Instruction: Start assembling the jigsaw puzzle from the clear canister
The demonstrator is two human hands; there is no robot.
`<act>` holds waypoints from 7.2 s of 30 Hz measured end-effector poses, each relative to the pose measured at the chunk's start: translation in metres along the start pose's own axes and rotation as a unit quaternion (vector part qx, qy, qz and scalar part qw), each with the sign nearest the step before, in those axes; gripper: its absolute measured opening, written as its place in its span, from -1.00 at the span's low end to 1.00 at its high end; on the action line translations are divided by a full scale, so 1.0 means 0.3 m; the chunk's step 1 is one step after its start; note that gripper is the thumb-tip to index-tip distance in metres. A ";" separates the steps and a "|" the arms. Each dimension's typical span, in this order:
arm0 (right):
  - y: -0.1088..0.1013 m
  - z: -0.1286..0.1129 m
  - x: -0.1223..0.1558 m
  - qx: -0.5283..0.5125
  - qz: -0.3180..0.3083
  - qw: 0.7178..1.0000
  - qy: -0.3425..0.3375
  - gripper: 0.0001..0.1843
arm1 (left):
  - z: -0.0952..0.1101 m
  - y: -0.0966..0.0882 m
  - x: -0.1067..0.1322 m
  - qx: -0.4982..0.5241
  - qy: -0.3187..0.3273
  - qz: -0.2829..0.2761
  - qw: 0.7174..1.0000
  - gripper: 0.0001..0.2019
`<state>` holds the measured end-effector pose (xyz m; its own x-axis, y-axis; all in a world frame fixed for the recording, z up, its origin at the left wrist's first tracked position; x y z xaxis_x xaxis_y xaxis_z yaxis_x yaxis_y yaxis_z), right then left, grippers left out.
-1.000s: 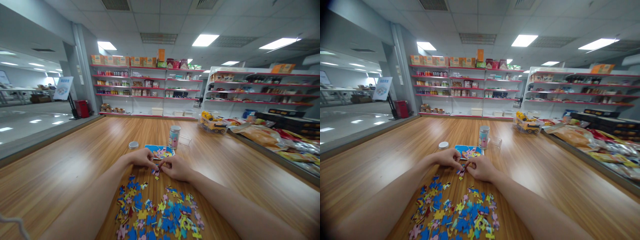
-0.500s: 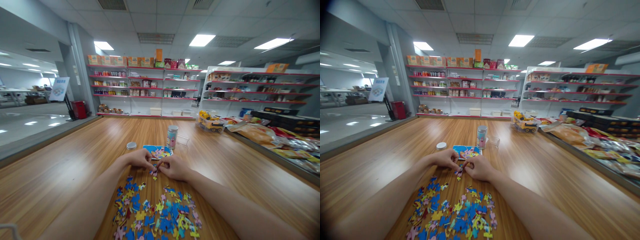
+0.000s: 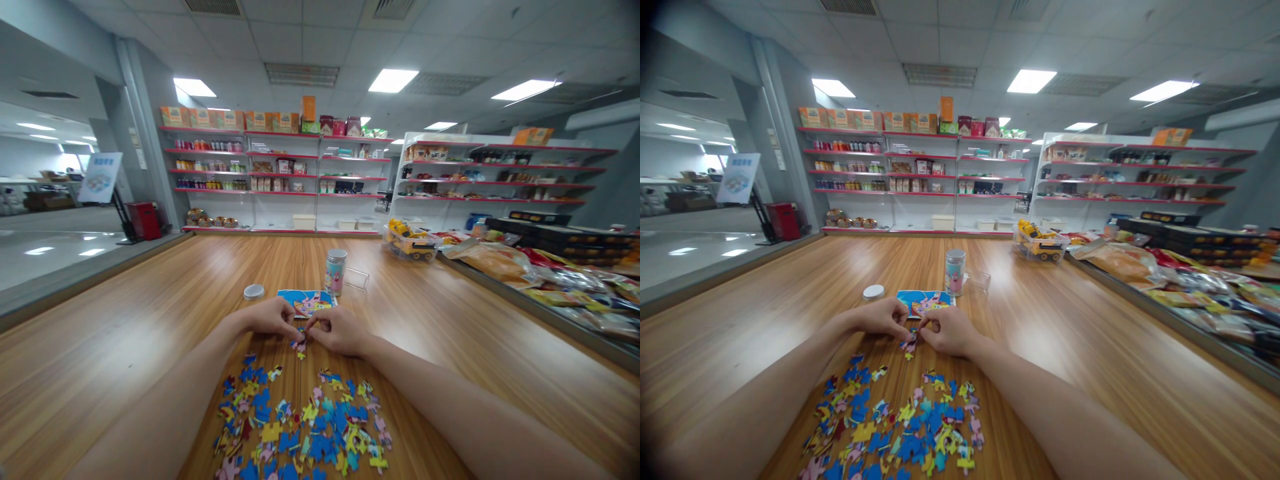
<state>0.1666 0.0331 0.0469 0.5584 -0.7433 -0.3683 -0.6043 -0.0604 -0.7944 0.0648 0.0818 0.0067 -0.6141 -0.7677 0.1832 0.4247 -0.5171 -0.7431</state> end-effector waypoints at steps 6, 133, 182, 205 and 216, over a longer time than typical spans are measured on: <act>-0.006 0.019 -0.008 0.000 -0.006 0.999 0.051 -0.92 | 0.002 -0.001 0.001 0.001 -0.006 0.001 1.000 -0.43; -0.019 -0.049 0.122 0.238 -0.464 0.847 0.103 -0.80 | 0.003 -0.004 0.000 -0.041 0.007 0.008 0.999 -0.45; 0.090 -0.161 0.131 0.194 -0.487 0.852 0.011 -0.74 | -0.016 0.001 -0.008 -0.040 0.010 0.003 0.999 -0.48; 0.083 -0.258 0.143 0.215 -0.477 0.852 -0.026 -0.77 | -0.012 0.003 -0.007 -0.042 0.003 -0.003 0.999 -0.47; 0.118 -0.275 0.169 0.196 -0.510 0.837 -0.032 -0.62 | -0.002 -0.001 0.001 -0.036 -0.009 -0.001 0.999 -0.47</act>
<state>0.1266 -0.0617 0.0400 0.7072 -0.3999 0.5830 0.4313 -0.4094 -0.8040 0.0641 0.0819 0.0067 -0.6029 -0.7737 0.1949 0.3740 -0.4898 -0.7875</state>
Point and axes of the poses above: each hand's wrist, its own x-axis away from the middle knuckle, its own y-axis out of the palm, z = x × y, the point moved 10 cm from there along -x, towards the middle knuckle, and after that the axes turned 4 degrees about -y, right-handed, at the moved point
